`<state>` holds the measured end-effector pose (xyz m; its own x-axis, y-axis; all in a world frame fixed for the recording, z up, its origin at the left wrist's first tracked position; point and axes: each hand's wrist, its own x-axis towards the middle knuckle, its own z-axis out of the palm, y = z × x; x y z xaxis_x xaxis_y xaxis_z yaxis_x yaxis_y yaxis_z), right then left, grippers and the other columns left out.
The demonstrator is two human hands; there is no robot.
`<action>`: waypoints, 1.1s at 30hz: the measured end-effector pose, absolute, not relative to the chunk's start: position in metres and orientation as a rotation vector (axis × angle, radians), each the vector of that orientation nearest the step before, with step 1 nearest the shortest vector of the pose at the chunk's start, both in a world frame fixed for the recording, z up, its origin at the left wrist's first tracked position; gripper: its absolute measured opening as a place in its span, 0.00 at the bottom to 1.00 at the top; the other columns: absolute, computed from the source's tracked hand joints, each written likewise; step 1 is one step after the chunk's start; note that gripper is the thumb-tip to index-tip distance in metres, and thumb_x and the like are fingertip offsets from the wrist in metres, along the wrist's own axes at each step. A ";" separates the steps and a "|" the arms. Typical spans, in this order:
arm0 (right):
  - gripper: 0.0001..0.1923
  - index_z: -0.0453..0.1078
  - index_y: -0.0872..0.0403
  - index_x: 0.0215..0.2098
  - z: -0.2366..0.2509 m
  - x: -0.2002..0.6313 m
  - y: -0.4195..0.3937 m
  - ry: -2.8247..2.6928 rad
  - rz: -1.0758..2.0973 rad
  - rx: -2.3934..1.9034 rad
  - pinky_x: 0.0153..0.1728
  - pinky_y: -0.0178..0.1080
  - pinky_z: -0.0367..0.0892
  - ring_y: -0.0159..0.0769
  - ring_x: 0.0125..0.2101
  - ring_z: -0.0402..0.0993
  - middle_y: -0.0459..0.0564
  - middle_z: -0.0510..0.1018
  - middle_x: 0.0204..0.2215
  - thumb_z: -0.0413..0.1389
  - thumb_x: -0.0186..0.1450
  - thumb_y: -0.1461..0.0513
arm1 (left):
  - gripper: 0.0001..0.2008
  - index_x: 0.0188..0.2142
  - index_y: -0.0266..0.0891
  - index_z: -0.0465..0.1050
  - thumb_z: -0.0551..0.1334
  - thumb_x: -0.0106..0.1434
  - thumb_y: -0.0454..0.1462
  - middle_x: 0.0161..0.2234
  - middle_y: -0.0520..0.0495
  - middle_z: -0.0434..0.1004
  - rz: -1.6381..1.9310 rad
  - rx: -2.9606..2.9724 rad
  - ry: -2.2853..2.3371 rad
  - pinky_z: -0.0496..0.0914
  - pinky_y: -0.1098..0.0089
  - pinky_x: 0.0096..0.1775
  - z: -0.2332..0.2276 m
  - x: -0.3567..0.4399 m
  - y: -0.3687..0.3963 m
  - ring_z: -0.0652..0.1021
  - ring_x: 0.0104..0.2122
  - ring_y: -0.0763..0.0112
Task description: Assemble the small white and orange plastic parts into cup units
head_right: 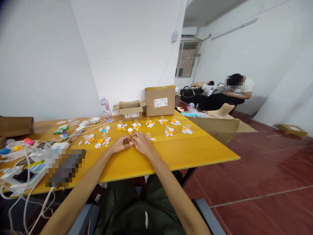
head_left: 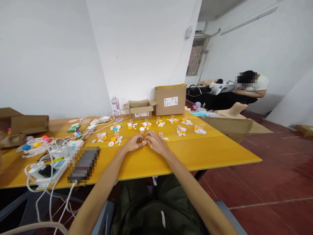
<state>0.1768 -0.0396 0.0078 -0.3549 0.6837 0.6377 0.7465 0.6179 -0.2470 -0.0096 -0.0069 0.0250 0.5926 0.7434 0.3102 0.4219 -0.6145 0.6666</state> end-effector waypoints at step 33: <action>0.04 0.72 0.51 0.35 0.012 0.171 -0.042 -2.171 -0.145 -1.180 0.45 0.42 0.66 0.41 0.45 0.69 0.52 0.74 0.42 0.57 0.67 0.66 | 0.08 0.31 0.39 0.71 0.65 0.57 0.41 0.30 0.52 0.71 0.769 2.311 0.914 0.69 0.67 0.41 0.024 -0.010 -0.005 0.71 0.33 0.69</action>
<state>0.1710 -0.0418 0.0123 -0.3799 0.7105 0.5924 0.7831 0.5879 -0.2029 -0.0100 -0.0049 0.0240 0.6082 0.7319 0.3074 0.4275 -0.6283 0.6500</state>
